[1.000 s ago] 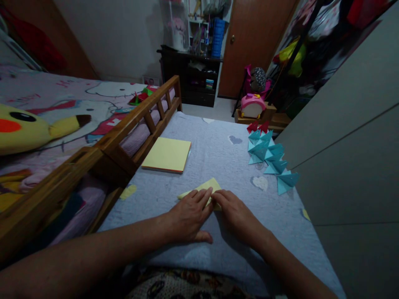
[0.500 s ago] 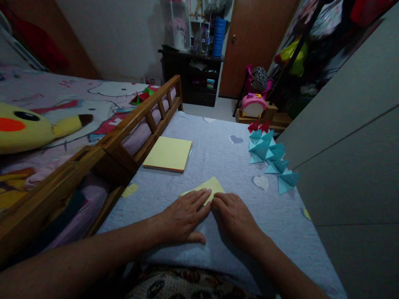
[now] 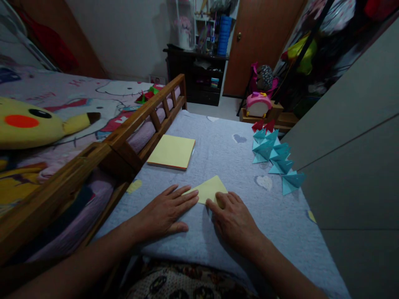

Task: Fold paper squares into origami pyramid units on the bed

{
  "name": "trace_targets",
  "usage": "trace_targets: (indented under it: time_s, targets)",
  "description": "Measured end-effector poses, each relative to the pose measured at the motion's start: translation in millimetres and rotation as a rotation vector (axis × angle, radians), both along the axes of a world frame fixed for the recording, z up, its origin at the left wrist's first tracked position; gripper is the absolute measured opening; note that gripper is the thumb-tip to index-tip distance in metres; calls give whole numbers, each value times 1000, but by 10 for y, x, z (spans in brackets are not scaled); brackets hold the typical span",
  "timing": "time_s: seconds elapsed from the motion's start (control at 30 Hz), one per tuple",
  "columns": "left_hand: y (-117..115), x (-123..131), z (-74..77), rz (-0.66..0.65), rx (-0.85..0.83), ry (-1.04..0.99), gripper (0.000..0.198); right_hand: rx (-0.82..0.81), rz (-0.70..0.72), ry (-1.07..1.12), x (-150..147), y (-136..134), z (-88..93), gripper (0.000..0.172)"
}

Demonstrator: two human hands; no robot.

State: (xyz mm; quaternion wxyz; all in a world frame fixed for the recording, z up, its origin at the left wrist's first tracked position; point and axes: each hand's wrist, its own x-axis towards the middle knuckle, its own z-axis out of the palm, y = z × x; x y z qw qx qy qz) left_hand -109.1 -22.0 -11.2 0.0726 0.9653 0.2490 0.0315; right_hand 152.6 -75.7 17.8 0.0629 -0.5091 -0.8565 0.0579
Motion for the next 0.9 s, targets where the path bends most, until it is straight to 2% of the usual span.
trace_targets:
  time_s: [0.23,0.4,0.53,0.7,0.9]
  targets:
    - [-46,-269,-30,112,84,-19,60,-4,-3,-32,-20,-3,-39,33]
    - [-36,-314,9,172,137,-63,42,-26,-1,-65,-52,11,2,38]
    - [-42,-148,56,234,219,-183,29,-32,0,-94,-89,15,31,42]
    - [-113,191,30,49,175,-203,34,-4,-21,-104,-133,0,-17,48]
    - [-137,251,5,46,127,-152,32,20,-32,-84,-111,-48,-76,51]
